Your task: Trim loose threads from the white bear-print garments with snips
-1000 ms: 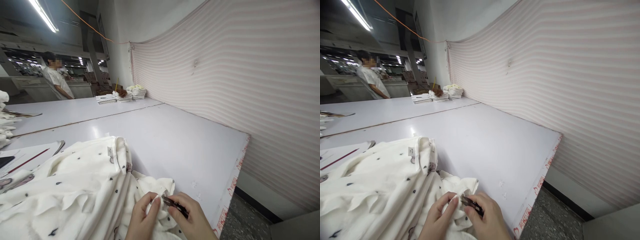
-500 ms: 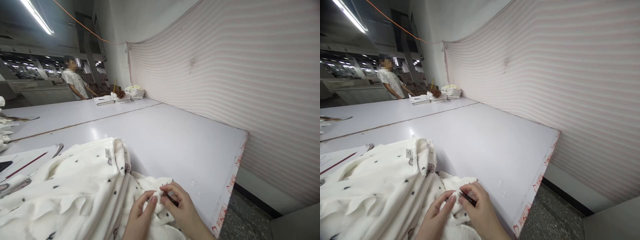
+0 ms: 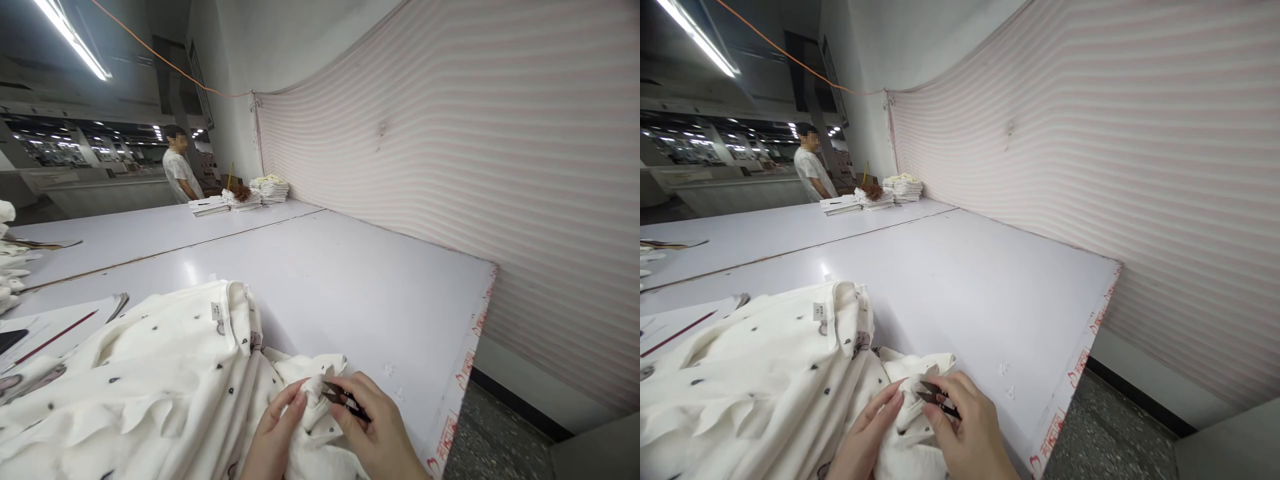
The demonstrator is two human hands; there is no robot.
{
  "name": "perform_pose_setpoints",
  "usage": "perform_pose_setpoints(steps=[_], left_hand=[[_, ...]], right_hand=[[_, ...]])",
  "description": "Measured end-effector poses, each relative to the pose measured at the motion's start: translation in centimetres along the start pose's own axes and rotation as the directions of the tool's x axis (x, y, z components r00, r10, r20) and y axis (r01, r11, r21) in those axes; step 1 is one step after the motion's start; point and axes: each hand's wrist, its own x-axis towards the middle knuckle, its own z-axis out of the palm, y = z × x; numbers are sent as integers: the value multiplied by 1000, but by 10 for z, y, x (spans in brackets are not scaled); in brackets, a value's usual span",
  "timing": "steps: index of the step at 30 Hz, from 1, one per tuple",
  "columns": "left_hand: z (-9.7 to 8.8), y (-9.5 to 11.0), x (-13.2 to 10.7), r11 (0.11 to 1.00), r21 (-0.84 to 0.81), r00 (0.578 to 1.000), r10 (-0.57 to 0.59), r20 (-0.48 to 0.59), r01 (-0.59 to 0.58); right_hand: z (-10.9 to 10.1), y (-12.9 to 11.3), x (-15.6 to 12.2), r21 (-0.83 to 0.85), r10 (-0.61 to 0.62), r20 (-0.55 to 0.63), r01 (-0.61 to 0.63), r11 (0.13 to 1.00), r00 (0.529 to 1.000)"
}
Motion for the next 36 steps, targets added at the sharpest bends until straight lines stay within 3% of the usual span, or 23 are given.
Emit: perform_pose_setpoints(steps=[4, 8, 12, 17, 22, 25, 29, 33, 36], left_hand=[[1, -4, 1, 993, 83, 996, 82, 41, -85], [1, -2, -1, 979, 163, 992, 112, 52, -119], [5, 3, -6, 954, 246, 984, 148, 103, -169], [4, 5, -10, 859, 439, 964, 234, 125, -265], [-1, 1, -7, 758, 534, 922, 245, 300, -375], [-1, 0, -9, 731, 560, 912, 223, 345, -390], [6, 2, -17, 816, 481, 937, 200, 287, -322], [12, 3, -24, 951, 264, 965, 93, 244, -159], [13, 6, -28, 955, 242, 968, 116, 224, -171]], right_hand=[[7, 4, 2, -146, -28, -40, 22, 989, 999], [7, 3, 5, -62, 47, -54, -50, 997, 997], [2, 1, 2, -40, 42, -24, -43, 998, 999], [-4, -2, 1, -20, 117, -26, -118, 993, 993], [-10, 2, -5, -16, 120, -16, -120, 993, 993], [-10, 10, -7, 141, 194, -21, -189, 972, 981], [-11, 12, -6, 339, 225, 115, -251, 907, 968], [-13, 3, -12, 248, 142, 2, -138, 959, 990], [-7, 0, -19, 172, 118, -36, -110, 979, 992]])
